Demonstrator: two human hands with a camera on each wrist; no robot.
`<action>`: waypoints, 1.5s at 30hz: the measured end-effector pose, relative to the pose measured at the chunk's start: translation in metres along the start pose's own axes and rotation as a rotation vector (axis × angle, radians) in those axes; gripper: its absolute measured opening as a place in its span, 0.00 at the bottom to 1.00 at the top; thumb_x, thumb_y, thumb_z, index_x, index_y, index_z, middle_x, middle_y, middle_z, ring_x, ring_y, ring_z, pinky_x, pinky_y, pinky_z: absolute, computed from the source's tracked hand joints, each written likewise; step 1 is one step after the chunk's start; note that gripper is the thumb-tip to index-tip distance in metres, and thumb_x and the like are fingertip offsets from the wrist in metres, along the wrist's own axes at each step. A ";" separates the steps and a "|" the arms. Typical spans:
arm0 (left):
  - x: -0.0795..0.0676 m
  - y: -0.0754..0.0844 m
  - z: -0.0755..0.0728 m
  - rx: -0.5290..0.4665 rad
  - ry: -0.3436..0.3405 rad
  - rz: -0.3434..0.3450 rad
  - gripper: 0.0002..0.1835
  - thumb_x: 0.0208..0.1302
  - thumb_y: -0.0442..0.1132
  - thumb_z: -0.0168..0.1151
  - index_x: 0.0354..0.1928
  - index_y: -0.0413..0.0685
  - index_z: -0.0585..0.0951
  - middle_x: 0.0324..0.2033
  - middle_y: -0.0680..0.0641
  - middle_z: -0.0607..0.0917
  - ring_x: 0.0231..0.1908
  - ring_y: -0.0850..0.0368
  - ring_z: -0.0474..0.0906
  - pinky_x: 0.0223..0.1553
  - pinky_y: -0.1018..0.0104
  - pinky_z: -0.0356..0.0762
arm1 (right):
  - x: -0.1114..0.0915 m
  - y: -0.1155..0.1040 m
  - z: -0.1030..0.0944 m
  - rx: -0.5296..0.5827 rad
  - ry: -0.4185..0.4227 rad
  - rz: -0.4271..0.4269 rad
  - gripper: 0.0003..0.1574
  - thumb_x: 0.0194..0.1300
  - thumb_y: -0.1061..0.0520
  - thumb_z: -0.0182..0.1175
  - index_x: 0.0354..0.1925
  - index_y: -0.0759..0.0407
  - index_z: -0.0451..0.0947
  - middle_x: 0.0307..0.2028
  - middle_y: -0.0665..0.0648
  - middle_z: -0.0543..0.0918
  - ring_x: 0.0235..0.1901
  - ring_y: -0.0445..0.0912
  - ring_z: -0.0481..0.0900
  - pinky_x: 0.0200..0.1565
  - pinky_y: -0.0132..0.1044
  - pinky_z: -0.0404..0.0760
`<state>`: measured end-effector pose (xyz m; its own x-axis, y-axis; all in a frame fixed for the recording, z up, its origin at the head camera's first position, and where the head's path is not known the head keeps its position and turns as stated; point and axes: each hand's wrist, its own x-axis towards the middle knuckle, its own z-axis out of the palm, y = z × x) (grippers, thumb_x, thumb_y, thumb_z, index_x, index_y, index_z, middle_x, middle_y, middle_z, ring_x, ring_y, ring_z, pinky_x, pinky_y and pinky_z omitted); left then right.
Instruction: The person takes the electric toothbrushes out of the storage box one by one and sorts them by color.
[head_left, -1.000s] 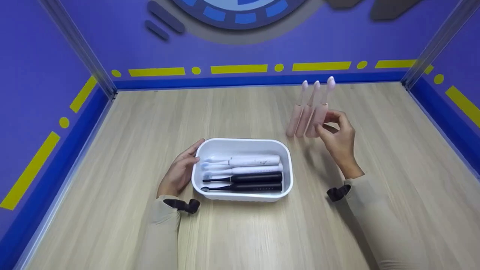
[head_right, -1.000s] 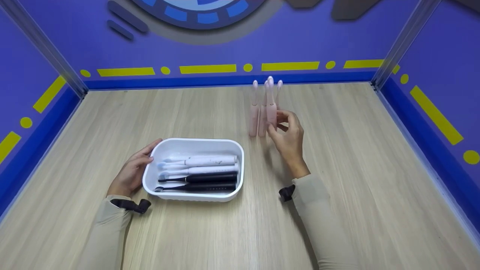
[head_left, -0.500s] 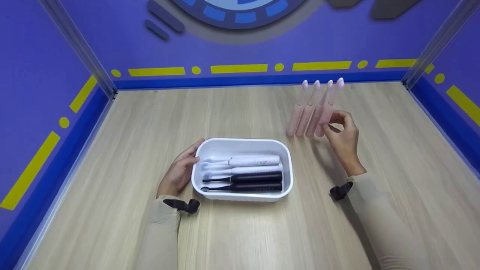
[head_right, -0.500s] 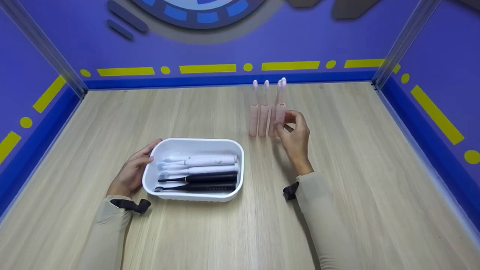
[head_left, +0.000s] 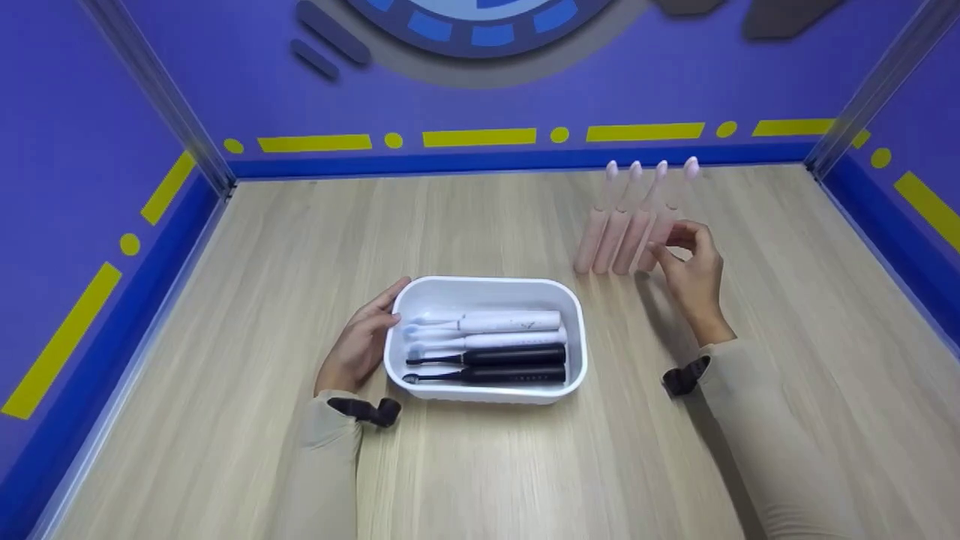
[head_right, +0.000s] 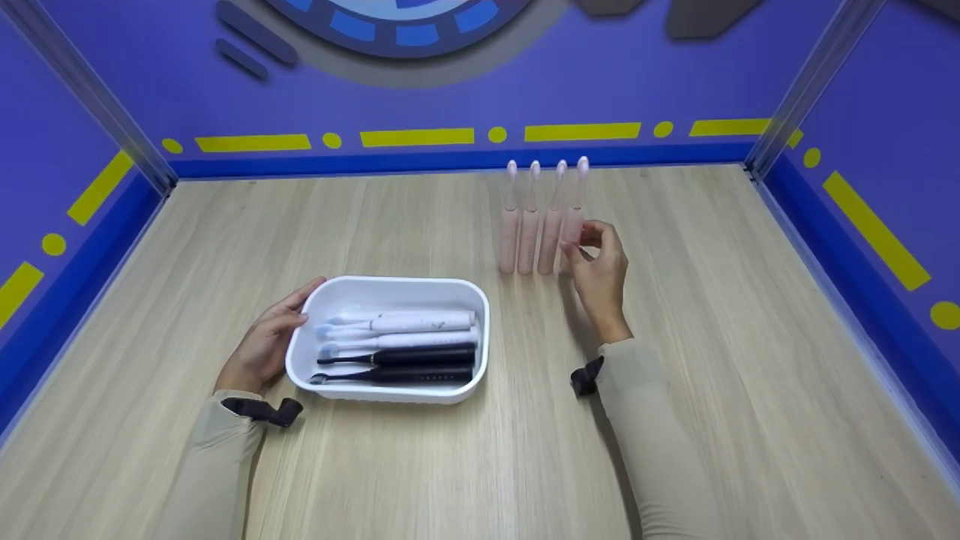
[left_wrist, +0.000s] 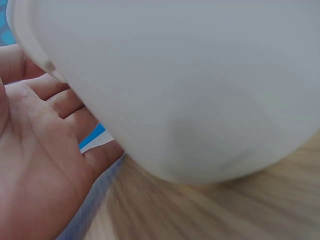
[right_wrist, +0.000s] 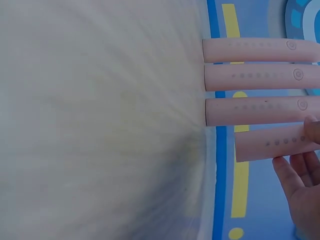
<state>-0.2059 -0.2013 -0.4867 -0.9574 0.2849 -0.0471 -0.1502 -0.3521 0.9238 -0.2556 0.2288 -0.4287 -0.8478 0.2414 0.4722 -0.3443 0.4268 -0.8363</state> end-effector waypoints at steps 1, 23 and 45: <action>0.000 0.000 0.000 -0.002 -0.002 0.004 0.35 0.62 0.24 0.39 0.73 0.35 0.51 0.75 0.41 0.50 0.74 0.51 0.44 0.74 0.60 0.42 | 0.000 0.000 0.000 -0.005 0.001 0.005 0.23 0.57 0.71 0.63 0.50 0.79 0.69 0.42 0.66 0.78 0.40 0.41 0.76 0.47 0.24 0.76; 0.000 -0.002 0.000 -0.016 -0.004 0.015 0.35 0.62 0.23 0.38 0.73 0.34 0.49 0.75 0.39 0.49 0.75 0.50 0.42 0.75 0.57 0.37 | 0.017 0.050 0.005 -0.059 -0.051 0.148 0.25 0.58 0.65 0.65 0.52 0.72 0.68 0.43 0.59 0.77 0.39 0.33 0.73 0.52 0.33 0.73; 0.001 0.000 -0.001 0.000 -0.017 0.010 0.35 0.62 0.24 0.38 0.74 0.35 0.50 0.75 0.40 0.50 0.74 0.51 0.45 0.75 0.57 0.38 | 0.022 0.051 0.007 -0.140 -0.107 0.146 0.24 0.63 0.65 0.61 0.55 0.72 0.66 0.47 0.66 0.77 0.47 0.49 0.75 0.58 0.46 0.73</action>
<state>-0.2066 -0.2018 -0.4875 -0.9546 0.2963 -0.0312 -0.1403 -0.3547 0.9244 -0.2943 0.2502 -0.4634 -0.9251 0.2185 0.3107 -0.1621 0.5125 -0.8432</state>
